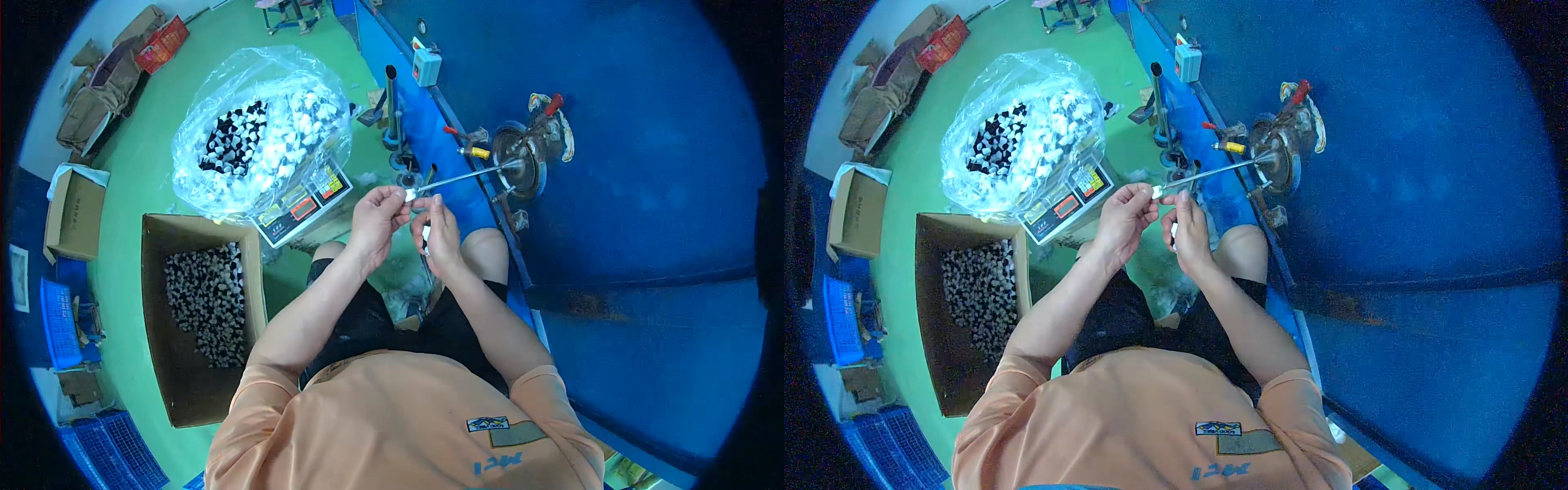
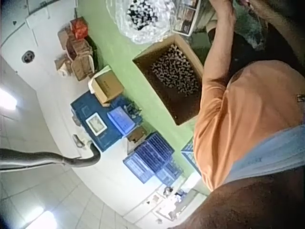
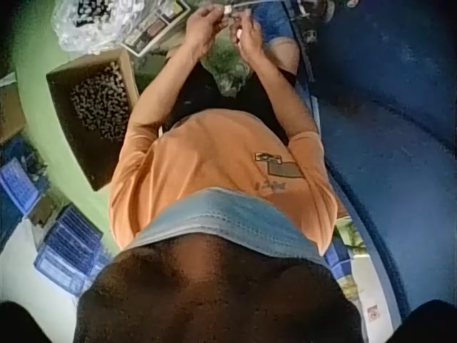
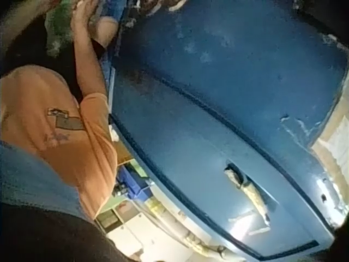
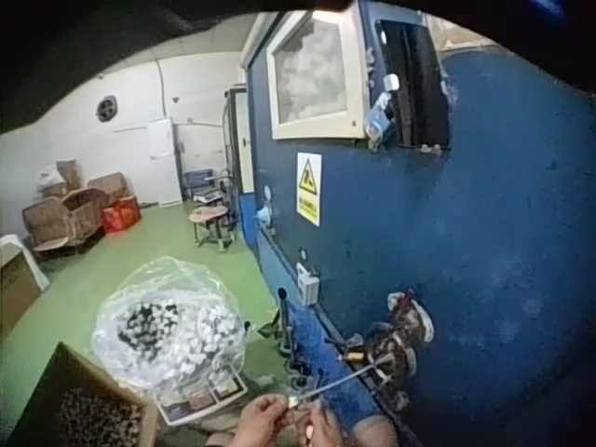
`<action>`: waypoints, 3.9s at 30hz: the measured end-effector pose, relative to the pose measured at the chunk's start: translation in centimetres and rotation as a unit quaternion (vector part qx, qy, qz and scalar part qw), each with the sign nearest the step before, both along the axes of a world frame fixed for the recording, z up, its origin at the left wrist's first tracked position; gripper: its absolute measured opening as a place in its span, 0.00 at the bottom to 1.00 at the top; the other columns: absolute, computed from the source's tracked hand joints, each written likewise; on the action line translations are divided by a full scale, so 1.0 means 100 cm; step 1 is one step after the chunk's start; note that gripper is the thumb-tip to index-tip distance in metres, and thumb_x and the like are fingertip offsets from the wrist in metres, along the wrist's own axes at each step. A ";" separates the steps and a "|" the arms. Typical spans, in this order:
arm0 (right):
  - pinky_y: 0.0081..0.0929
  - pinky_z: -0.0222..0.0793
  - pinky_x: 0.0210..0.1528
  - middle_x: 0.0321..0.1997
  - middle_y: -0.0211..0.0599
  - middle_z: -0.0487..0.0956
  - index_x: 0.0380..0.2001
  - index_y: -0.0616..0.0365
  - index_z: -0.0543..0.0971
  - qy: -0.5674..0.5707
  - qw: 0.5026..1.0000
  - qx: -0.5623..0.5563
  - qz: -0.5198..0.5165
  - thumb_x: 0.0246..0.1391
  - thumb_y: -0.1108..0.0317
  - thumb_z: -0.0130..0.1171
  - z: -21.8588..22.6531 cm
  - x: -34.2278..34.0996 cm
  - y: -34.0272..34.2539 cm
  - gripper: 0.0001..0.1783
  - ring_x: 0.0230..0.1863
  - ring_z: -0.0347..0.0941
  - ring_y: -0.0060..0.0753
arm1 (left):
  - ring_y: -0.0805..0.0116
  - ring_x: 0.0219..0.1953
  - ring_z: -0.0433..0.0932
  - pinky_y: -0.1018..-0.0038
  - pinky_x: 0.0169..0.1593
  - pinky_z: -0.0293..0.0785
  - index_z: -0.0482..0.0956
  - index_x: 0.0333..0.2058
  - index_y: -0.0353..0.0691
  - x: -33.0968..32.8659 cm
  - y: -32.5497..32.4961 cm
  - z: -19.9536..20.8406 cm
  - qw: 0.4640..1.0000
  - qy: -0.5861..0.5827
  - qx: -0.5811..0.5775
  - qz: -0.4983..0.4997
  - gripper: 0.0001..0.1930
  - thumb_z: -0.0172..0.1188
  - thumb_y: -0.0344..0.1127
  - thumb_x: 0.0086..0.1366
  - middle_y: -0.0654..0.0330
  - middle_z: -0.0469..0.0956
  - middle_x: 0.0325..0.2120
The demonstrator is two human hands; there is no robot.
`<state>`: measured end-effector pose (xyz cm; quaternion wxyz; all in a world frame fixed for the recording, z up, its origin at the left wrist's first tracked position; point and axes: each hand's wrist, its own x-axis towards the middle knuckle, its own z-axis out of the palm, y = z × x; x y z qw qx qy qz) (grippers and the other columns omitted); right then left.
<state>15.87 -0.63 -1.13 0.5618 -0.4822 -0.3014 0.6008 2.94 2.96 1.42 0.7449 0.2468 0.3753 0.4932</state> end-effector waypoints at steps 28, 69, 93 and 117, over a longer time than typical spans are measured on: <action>0.17 0.51 0.13 0.18 0.24 0.67 0.39 0.57 0.72 0.078 0.996 0.030 0.024 0.70 0.48 0.43 0.022 -0.006 0.003 0.22 0.14 0.59 0.15 | 0.72 0.30 0.76 0.79 0.38 0.72 0.75 0.42 0.38 -0.057 -0.027 0.032 0.931 0.018 0.235 0.279 0.09 0.54 0.36 0.69 0.60 0.78 0.30; 0.16 0.49 0.13 0.20 0.30 0.71 0.44 0.60 0.70 -0.004 0.999 0.042 -0.005 0.71 0.43 0.34 0.003 0.000 0.000 0.29 0.14 0.60 0.16 | 0.76 0.26 0.74 0.82 0.32 0.74 0.72 0.38 0.36 0.009 0.005 0.001 0.997 -0.046 -0.032 0.056 0.05 0.59 0.28 0.67 0.61 0.74 0.28; 0.16 0.51 0.14 0.19 0.24 0.67 0.33 0.57 0.73 0.055 0.997 0.035 -0.031 0.68 0.57 0.48 0.025 -0.012 0.013 0.15 0.15 0.58 0.13 | 0.75 0.28 0.74 0.82 0.35 0.73 0.77 0.41 0.32 0.007 -0.007 0.008 0.967 0.210 0.133 0.051 0.07 0.59 0.27 0.65 0.61 0.76 0.28; 0.15 0.49 0.15 0.20 0.25 0.68 0.36 0.57 0.74 0.074 0.992 -0.041 -0.093 0.68 0.50 0.46 0.005 -0.016 0.007 0.20 0.18 0.59 0.14 | 0.77 0.29 0.73 0.82 0.35 0.71 0.74 0.38 0.33 -0.009 -0.047 -0.013 0.931 0.270 0.244 0.008 0.07 0.59 0.21 0.61 0.62 0.76 0.30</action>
